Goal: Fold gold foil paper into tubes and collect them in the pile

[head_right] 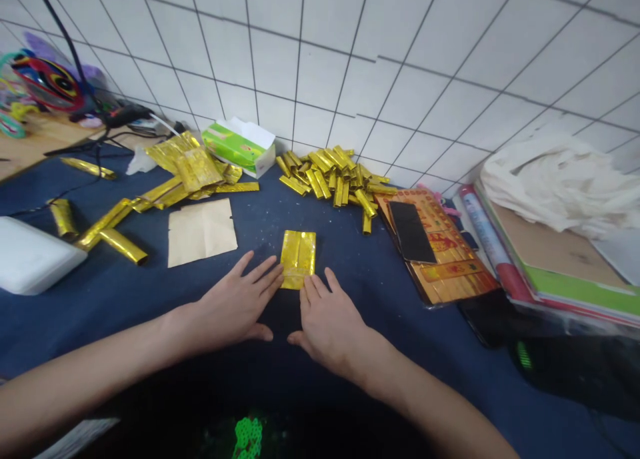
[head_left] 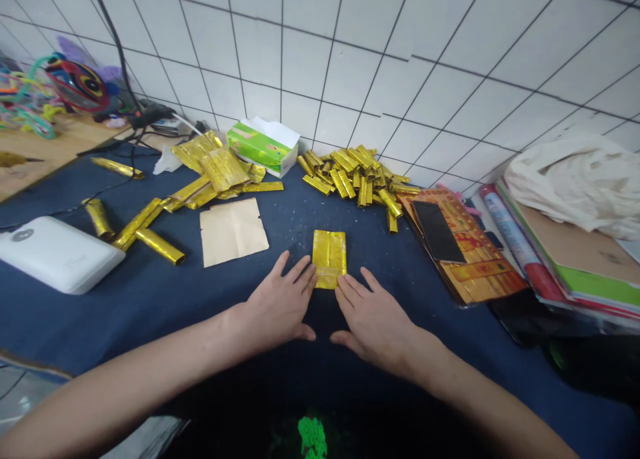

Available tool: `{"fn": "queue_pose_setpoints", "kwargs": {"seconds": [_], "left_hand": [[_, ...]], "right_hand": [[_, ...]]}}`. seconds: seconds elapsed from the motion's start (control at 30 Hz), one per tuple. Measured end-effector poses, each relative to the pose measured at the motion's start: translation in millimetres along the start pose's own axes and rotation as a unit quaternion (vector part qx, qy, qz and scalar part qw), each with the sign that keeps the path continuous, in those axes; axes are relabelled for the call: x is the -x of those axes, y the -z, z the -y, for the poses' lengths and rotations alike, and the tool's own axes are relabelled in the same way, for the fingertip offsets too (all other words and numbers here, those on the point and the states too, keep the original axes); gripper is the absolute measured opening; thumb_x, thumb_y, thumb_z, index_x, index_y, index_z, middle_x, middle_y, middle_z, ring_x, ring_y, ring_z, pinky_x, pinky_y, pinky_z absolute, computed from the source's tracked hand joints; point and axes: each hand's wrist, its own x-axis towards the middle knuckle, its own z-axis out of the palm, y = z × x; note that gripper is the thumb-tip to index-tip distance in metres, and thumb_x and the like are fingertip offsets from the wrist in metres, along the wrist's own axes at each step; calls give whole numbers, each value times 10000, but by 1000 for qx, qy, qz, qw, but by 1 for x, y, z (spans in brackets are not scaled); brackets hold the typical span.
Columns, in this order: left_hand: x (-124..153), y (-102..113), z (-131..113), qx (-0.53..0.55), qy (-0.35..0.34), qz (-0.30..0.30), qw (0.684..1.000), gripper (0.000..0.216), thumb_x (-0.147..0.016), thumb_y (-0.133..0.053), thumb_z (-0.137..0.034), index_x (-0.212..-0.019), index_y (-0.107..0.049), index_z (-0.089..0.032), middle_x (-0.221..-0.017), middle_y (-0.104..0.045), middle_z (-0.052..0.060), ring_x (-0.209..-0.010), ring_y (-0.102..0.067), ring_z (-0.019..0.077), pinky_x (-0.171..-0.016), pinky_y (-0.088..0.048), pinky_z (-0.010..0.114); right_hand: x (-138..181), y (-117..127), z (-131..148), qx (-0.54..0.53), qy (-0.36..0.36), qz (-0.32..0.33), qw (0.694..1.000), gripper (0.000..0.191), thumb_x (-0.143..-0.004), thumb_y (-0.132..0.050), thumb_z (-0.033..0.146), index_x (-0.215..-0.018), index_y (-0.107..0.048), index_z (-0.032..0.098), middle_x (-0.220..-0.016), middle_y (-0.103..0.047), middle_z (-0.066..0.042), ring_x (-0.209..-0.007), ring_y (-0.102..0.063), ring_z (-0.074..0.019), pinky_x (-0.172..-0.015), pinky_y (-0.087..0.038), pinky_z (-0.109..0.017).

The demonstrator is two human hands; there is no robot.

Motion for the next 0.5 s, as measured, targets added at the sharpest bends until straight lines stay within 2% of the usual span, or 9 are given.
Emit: {"fn": "queue_pose_setpoints", "kwargs": {"seconds": [0.33,0.4,0.5], "left_hand": [[-11,-7,7,-5,38,-48,998,833,-761,-334,-688,-1326,-376,-78,-1410,-308,158,-1331,-197,307,-1049,-142,554],[-10,-8,2,-3,23,-64,998,841,-766,-306,-693,-1335,-359,-76,-1425,-271,162,-1338,-176,300,-1051,-130,553],[-7,-13,-5,21,-39,-72,996,894,-750,-235,-729,-1365,-294,-81,-1437,-235,162,-1343,-168,281,-1053,-124,542]], "right_hand": [[1,-3,14,18,0,-15,1000,735,-754,-516,562,-1157,-531,-52,-1181,-530,-298,-1129,-491,-354,-972,-353,-454],[1,-4,14,17,-1,-14,1000,723,-762,-509,552,-1163,-529,-49,-1186,-530,-293,-1134,-487,-354,-975,-351,-458],[1,-5,13,12,-1,-10,1000,690,-780,-503,513,-1178,-518,-51,-1209,-514,-288,-1149,-474,-359,-981,-345,-468]]}}
